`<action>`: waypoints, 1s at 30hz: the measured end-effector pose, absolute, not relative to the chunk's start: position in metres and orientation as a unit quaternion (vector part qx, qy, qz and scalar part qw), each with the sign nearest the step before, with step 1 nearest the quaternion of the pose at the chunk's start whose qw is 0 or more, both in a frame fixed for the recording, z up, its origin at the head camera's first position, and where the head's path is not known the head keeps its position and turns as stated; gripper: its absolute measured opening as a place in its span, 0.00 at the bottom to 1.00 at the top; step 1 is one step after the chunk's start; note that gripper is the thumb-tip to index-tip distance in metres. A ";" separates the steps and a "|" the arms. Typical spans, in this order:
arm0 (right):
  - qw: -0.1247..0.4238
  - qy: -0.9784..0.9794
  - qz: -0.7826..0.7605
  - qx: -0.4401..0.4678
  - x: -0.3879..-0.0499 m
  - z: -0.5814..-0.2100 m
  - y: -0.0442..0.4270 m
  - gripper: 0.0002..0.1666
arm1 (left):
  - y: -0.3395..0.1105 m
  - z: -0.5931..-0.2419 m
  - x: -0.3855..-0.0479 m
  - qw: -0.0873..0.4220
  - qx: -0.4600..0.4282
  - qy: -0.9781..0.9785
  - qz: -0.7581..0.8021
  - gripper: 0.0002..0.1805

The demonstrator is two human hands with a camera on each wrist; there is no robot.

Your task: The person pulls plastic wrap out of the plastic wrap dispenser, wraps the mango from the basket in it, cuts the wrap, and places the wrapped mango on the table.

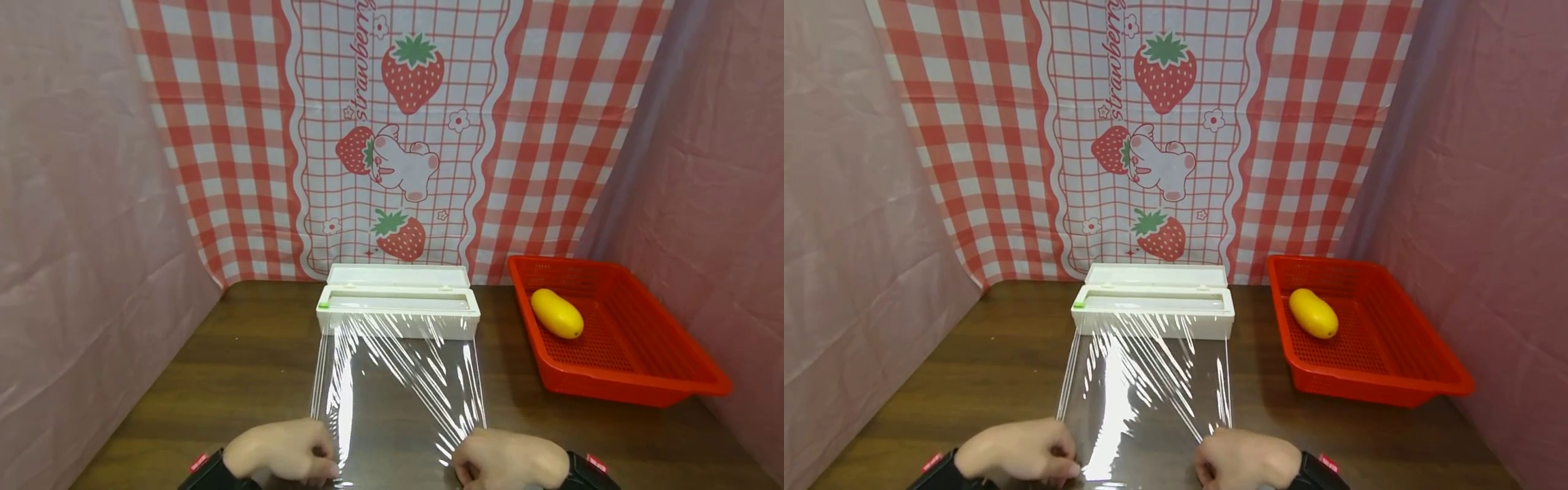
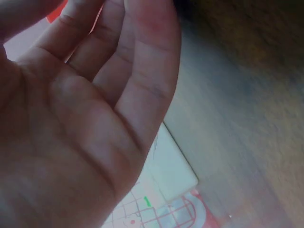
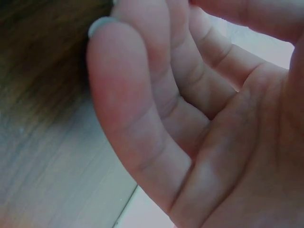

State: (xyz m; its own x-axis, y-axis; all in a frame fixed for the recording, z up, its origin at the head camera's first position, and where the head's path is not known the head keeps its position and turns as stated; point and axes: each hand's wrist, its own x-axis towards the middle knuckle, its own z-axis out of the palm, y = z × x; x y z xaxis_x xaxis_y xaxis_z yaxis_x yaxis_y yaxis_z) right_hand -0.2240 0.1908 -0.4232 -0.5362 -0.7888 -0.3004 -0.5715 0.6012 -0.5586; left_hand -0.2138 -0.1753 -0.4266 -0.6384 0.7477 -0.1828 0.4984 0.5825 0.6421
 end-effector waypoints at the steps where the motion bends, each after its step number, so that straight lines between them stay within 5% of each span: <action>1: 0.265 0.854 -0.198 -0.403 -0.224 -0.423 0.191 0.11 | -0.175 -0.427 -0.214 0.219 0.362 0.861 0.280 0.15; 12: 0.267 0.861 -0.197 -0.384 -0.222 -0.421 0.189 0.10 | -0.167 -0.428 -0.204 0.170 0.324 0.905 0.217 0.15; 20: 0.177 0.880 -0.152 -0.413 -0.217 -0.422 0.186 0.14 | -0.164 -0.430 -0.202 0.120 0.329 0.922 0.165 0.18; 30: 0.223 0.890 -0.165 -0.362 -0.214 -0.422 0.186 0.13 | -0.157 -0.432 -0.203 0.060 0.330 0.921 0.201 0.16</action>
